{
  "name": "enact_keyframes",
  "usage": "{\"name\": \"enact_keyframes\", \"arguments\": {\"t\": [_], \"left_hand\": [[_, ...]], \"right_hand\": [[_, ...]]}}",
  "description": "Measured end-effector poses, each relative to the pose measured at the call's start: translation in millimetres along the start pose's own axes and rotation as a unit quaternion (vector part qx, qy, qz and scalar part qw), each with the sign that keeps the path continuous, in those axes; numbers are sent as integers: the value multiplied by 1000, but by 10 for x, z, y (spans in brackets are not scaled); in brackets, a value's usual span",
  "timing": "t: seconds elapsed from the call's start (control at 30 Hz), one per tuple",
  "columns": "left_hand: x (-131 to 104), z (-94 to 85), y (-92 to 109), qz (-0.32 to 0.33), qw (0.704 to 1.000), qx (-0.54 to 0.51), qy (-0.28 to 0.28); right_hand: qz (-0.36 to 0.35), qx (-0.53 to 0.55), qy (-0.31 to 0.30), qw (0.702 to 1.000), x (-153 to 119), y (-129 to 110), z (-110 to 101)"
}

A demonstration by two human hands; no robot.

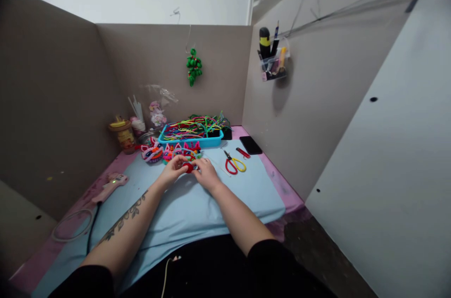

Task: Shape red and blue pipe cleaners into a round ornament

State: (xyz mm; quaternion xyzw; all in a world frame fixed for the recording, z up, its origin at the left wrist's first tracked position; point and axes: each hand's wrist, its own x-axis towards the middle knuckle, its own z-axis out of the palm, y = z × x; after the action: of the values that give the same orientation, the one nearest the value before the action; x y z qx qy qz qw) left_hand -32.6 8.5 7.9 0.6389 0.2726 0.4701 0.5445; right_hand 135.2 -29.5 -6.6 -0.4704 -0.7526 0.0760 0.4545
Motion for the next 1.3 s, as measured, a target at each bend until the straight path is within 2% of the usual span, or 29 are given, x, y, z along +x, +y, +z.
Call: {"name": "enact_keyframes", "arguments": {"t": [0.2, 0.33, 0.43, 0.57, 0.73, 0.8, 1.03, 1.17, 1.3], "left_hand": [[10, 3, 26, -8, 1000, -14, -9], [16, -22, 39, -26, 996, -74, 36], [7, -28, 52, -45, 990, -121, 54], [3, 6, 13, -39, 993, -107, 43], [24, 43, -68, -30, 995, -90, 16], [27, 49, -65, -35, 995, -93, 24], [1, 94, 64, -64, 985, -141, 80], [-4, 101, 103, -84, 981, -156, 84], [6, 69, 64, -87, 981, -155, 81]], "right_hand": [[18, -12, 20, 1000, -11, -25, -38], [9, 48, 113, 992, -24, -32, -62], [33, 56, 166, 984, -19, -26, -78], [81, 59, 156, 983, 5, -28, -52], [146, 147, 138, 968, 32, -33, 7], [159, 180, 134, 961, 40, -30, 10], [130, 219, 159, 954, 34, -48, -28], [107, 213, 174, 956, 21, -81, -60], [80, 205, 162, 962, 15, -103, -100]]}}
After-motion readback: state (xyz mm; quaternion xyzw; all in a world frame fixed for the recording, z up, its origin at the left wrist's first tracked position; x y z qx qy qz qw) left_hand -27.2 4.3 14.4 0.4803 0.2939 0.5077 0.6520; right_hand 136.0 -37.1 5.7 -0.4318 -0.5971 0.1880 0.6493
